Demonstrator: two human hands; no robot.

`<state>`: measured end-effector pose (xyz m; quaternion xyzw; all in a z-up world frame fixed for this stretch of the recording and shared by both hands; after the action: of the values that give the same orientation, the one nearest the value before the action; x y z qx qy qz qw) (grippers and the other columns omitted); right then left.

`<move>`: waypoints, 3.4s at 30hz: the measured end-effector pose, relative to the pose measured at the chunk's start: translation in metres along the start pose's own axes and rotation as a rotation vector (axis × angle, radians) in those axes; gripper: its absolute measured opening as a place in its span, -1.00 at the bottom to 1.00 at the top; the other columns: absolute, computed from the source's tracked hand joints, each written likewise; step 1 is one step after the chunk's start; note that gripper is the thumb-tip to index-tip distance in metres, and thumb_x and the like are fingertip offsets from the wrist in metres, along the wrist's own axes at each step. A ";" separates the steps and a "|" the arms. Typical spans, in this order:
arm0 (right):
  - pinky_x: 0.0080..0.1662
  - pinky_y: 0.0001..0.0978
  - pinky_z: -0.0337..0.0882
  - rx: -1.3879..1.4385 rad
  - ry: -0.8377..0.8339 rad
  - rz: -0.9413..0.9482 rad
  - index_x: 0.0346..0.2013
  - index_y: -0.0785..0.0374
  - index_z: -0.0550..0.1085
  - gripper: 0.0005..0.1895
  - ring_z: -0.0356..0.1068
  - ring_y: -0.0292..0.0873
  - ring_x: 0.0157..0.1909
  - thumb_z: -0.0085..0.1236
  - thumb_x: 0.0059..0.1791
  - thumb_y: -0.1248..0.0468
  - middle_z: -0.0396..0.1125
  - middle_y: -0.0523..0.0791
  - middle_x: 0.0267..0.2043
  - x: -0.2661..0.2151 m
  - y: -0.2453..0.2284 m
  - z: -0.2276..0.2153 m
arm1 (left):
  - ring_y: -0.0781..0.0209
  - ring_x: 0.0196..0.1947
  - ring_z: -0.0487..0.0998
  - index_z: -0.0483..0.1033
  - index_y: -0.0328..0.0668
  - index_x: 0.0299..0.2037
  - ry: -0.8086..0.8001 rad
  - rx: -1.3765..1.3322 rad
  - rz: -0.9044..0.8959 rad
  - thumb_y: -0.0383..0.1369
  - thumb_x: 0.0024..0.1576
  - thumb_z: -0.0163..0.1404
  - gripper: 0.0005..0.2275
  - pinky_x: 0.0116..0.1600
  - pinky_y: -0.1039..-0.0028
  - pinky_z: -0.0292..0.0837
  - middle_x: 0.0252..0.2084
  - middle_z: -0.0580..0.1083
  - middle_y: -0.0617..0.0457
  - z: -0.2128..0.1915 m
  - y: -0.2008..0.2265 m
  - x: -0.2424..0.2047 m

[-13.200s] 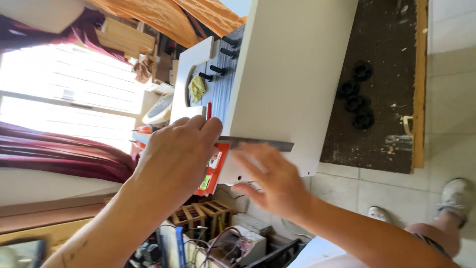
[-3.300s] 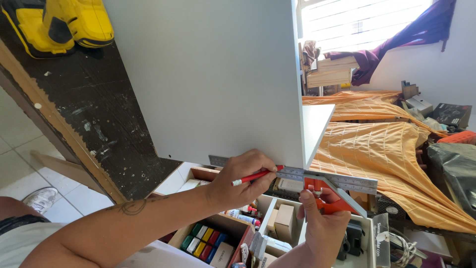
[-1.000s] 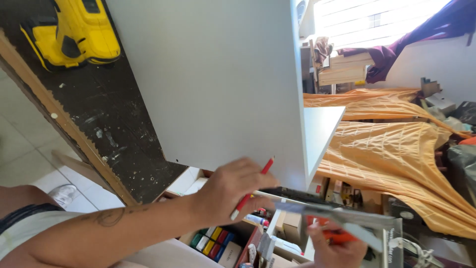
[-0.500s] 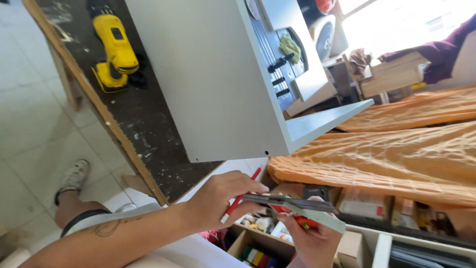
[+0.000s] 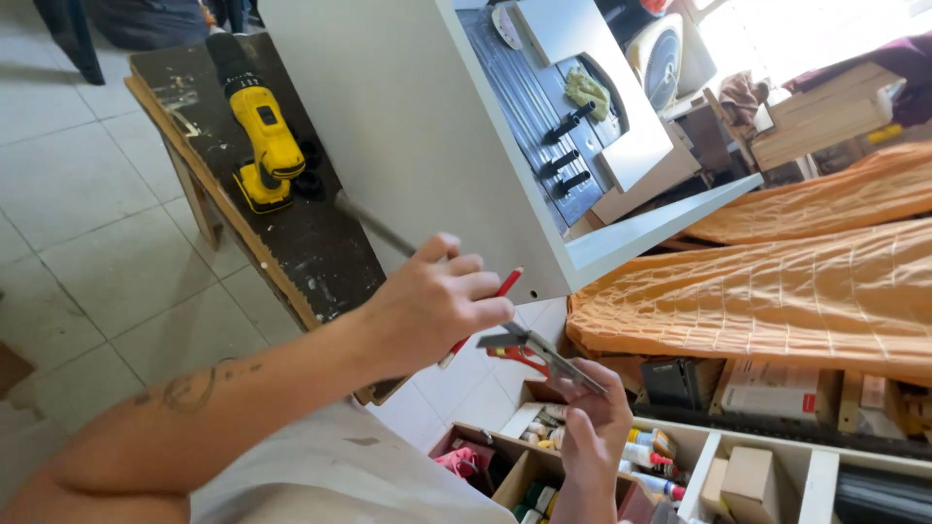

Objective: The person sorts through hardware in a box and then uses a ruler and pencil to mark measurements on a white cabinet component.

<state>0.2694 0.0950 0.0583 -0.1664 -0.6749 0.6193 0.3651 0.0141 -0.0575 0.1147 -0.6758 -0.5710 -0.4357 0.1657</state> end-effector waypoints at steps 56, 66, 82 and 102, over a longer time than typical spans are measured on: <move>-0.30 -0.10 0.43 -1.409 0.431 -0.053 -0.34 -0.04 0.64 -0.81 0.46 0.24 -0.47 0.47 -0.08 0.01 0.39 -0.07 -0.62 0.052 -0.019 0.088 | -0.06 -0.15 0.70 0.61 -0.23 -0.25 0.462 -0.649 0.048 -0.54 0.15 0.15 -0.96 -0.02 0.31 0.68 -0.31 0.59 -0.08 0.044 -0.065 -0.003; -0.29 -0.08 0.44 -1.398 0.435 -0.060 -0.33 -0.01 0.63 -0.79 0.46 0.27 -0.45 0.48 -0.09 0.02 0.41 -0.03 -0.60 0.052 -0.020 0.090 | -0.02 -0.13 0.70 0.61 -0.21 -0.23 0.423 -0.647 0.030 -0.53 0.14 0.15 -0.95 -0.02 0.34 0.68 -0.32 0.59 -0.04 0.043 -0.065 -0.002; -0.27 -0.07 0.45 -1.421 0.447 -0.054 -0.33 -0.07 0.63 -0.80 0.48 0.24 -0.43 0.48 -0.10 -0.01 0.42 -0.06 -0.59 0.053 -0.019 0.091 | 0.12 -0.16 0.69 0.62 -0.11 -0.24 0.372 -0.531 0.071 -0.45 0.15 0.19 -0.96 0.02 0.41 0.66 -0.30 0.61 -0.01 0.052 -0.062 -0.001; -0.25 -0.19 0.46 -1.426 0.508 -0.048 -0.34 -0.10 0.66 -0.75 0.51 0.16 -0.36 0.52 -0.16 -0.07 0.43 -0.12 -0.58 0.054 -0.034 0.081 | 0.05 -0.06 0.67 0.55 -0.12 -0.27 0.428 -0.517 0.093 -0.47 0.15 0.11 -0.97 0.02 0.39 0.64 -0.30 0.53 0.03 0.046 -0.055 0.013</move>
<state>0.1836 0.0676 0.1089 -0.4851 -0.8104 -0.0326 0.3269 -0.0180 0.0005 0.0839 -0.6142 -0.3623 -0.6898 0.1247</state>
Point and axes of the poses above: each hand's wrist, its own x-axis towards the middle knuckle, its own z-axis out of the palm, y = z × x, the point moved 5 cm from there along x, towards the middle knuckle
